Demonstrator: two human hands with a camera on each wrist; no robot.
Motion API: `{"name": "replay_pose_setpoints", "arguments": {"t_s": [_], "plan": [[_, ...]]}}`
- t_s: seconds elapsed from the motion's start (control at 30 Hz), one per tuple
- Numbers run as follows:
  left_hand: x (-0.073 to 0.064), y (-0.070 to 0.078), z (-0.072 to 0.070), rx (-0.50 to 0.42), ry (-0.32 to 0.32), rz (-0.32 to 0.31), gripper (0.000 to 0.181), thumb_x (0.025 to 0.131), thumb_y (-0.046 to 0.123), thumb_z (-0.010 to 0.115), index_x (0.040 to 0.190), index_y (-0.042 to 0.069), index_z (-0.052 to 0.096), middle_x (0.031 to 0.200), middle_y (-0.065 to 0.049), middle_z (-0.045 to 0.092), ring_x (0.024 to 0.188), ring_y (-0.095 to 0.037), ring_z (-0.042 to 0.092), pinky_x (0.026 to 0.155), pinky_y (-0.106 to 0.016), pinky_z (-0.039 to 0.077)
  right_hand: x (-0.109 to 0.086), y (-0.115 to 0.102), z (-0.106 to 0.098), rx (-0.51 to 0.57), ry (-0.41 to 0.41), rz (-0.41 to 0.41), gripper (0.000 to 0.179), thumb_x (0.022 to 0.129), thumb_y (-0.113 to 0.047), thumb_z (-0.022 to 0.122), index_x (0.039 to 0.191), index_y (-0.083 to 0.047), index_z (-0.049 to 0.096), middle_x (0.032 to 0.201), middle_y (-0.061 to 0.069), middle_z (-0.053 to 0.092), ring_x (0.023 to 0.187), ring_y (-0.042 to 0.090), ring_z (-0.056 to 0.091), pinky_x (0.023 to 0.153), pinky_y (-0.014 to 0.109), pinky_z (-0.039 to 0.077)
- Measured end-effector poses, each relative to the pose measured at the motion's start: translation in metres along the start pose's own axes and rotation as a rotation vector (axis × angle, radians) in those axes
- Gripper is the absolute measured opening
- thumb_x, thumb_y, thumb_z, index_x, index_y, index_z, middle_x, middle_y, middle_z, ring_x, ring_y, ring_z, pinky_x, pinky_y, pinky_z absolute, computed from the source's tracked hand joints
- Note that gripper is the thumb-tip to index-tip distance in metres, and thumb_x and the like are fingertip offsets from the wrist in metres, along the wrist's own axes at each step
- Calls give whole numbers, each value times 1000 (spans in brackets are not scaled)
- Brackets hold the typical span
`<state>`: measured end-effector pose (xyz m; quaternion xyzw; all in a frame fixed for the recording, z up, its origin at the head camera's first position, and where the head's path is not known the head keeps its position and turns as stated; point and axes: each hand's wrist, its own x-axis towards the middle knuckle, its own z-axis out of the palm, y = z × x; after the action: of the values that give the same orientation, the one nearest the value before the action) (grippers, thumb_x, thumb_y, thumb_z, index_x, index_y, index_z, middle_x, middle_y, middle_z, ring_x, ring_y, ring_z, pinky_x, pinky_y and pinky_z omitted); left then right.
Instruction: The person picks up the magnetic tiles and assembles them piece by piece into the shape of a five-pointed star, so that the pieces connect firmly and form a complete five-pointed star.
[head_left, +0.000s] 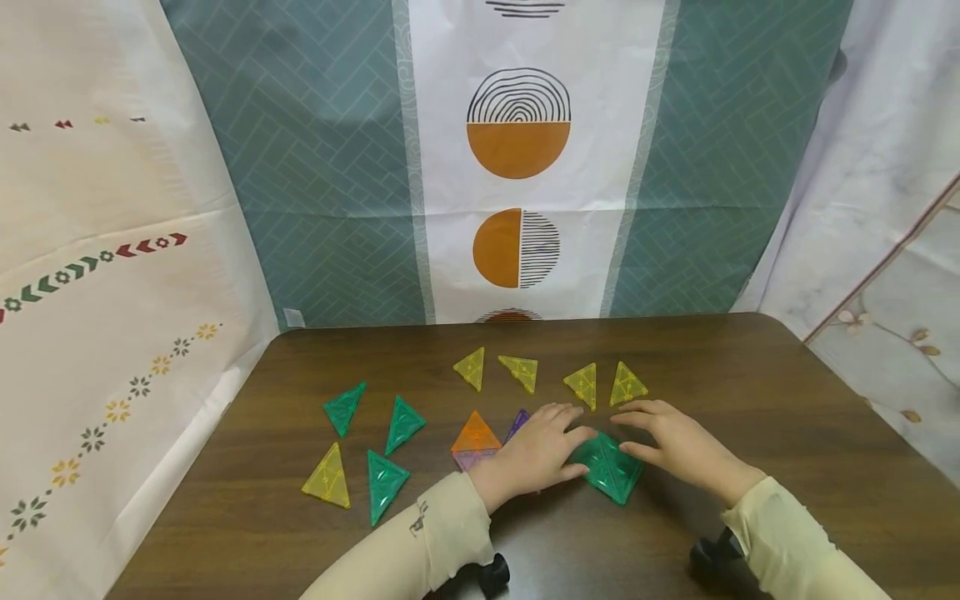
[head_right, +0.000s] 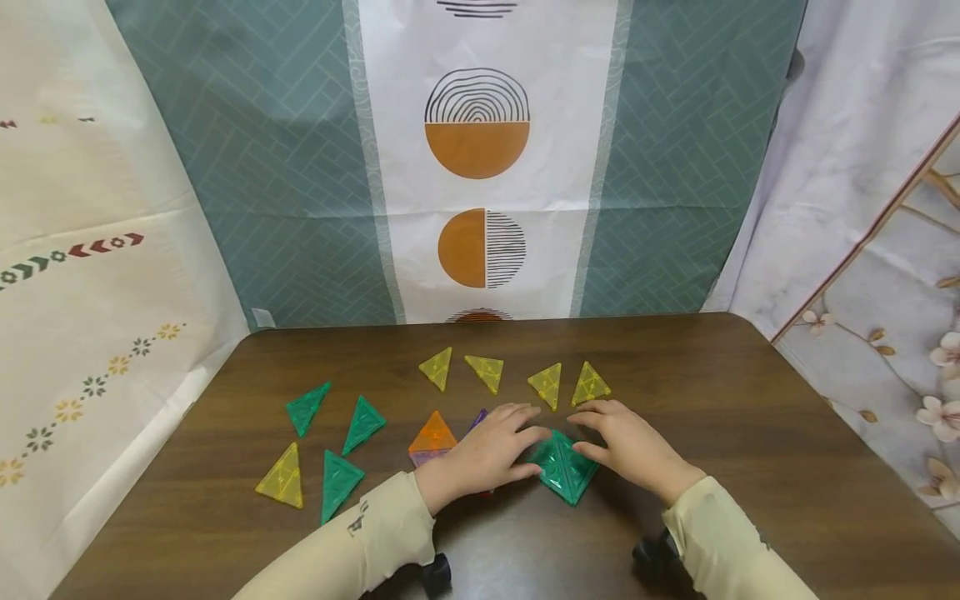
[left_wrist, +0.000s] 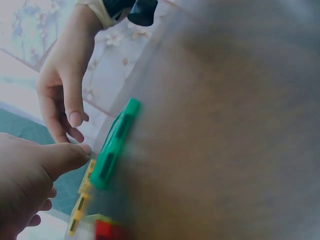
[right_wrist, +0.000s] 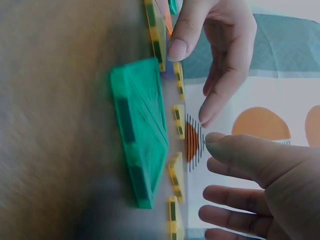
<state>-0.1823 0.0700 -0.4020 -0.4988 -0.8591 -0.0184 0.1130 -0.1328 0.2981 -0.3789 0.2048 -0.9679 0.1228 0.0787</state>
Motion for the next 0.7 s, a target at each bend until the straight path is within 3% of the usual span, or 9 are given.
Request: {"name": "replay_pose_setpoints", "arguments": {"t_s": [0.4,0.57,0.7], "plan": [[39,-20,-8,-26,-5,-93,50,89,47,63,132,22,57,141,-8,52,134,-24,45,116,-38,33,24,25,-1,8,41,45,38,85,-21,72,118,-3,66,119,19,64,112,40,58,94,56,48],[53,-23,-2,6,25,-109,50,88,49,64,129,22,59,137,-7,56,131,-22,48,113,-37,36,35,34,-1,15,27,81,40,87,-22,70,120,-1,64,120,20,63,114,41,56,96,57,46],[63,-28,6,6,15,-160,51,88,51,64,130,22,58,135,-5,57,130,-20,49,112,-35,37,43,40,1,36,25,104,41,87,-22,70,122,-1,63,120,21,62,114,42,56,96,58,46]]}}
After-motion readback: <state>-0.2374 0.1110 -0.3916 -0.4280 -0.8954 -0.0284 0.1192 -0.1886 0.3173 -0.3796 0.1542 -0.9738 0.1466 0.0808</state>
